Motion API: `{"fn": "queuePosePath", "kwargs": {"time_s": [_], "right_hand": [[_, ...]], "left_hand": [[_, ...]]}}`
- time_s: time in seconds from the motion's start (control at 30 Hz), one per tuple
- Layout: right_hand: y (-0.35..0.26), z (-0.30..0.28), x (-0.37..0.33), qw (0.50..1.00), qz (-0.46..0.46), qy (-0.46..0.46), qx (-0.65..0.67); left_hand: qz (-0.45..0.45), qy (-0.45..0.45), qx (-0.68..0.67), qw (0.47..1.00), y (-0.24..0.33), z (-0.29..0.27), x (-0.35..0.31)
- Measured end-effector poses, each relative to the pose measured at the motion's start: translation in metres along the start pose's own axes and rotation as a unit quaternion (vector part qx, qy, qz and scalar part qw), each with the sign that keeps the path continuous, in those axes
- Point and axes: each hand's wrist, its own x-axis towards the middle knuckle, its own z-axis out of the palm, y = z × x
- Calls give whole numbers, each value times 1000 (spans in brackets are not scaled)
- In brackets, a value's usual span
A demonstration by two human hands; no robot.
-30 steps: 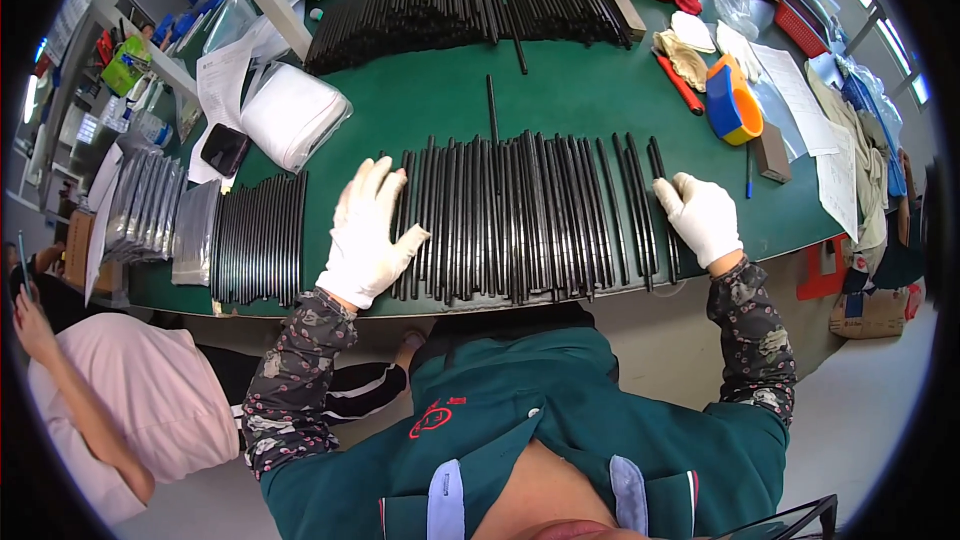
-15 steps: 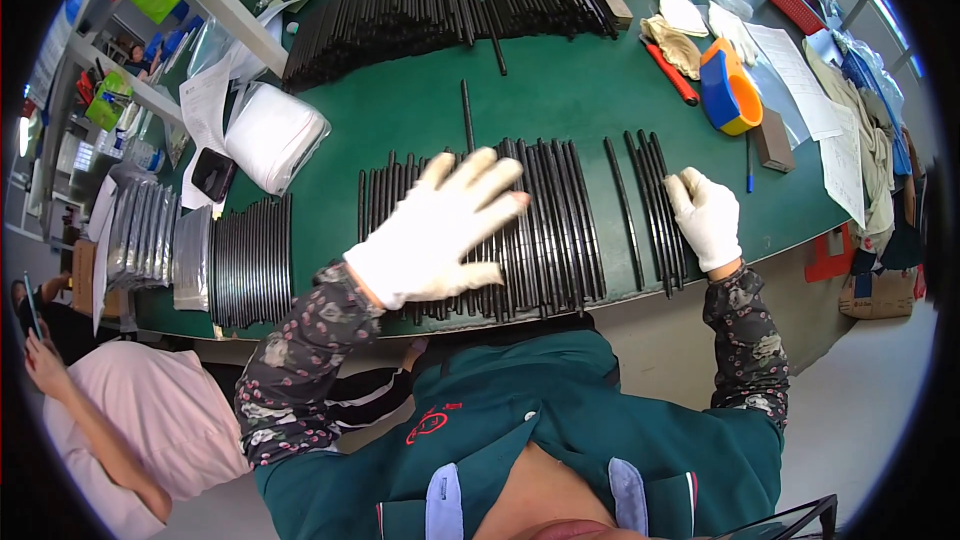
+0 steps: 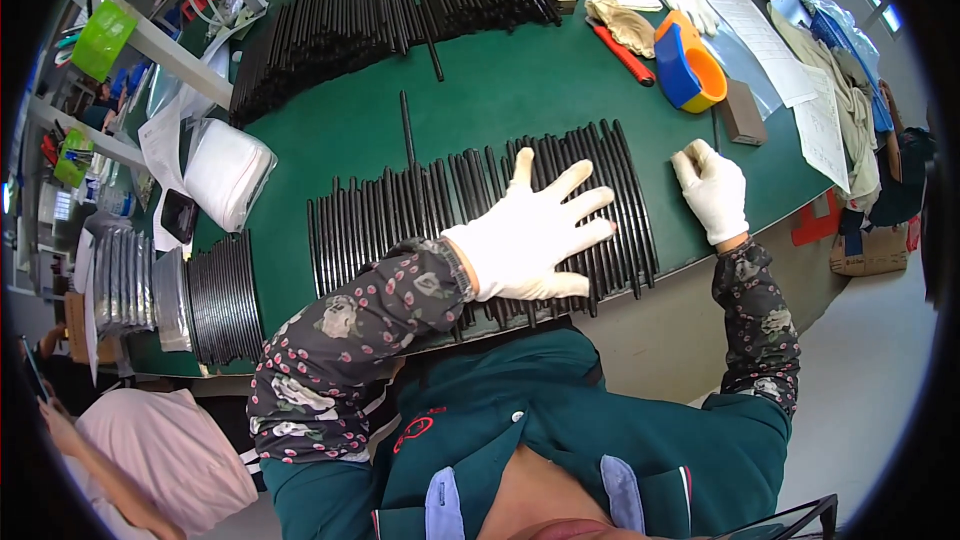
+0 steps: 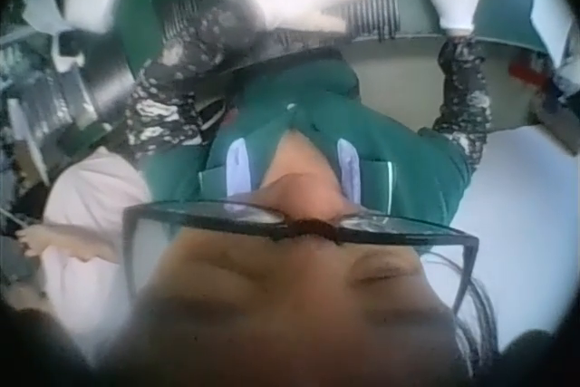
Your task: The person is packaging black cylindrical rods into plastic bags, sealing them with tape, and wiping the rods with a cloth at a factory workbench.
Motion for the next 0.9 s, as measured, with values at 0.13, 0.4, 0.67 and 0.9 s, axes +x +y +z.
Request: {"fn": "queuePosePath", "kwargs": {"time_s": [0.13,0.4,0.67,0.9], "right_hand": [[0,-1,1,1000,-6,-22,18],[1,0,-3,999,-36,-20,16],[-18,2,15,992,-19,-119,-40],[-19,-3,30,980,-33,-194,24]], "left_hand": [[2,5,-6,1000,3,4,19],[2,22,-7,1000,7,5,10],[7,-11,0,1000,6,-4,-5],[-5,12,-3,1000,18,0,22]]}}
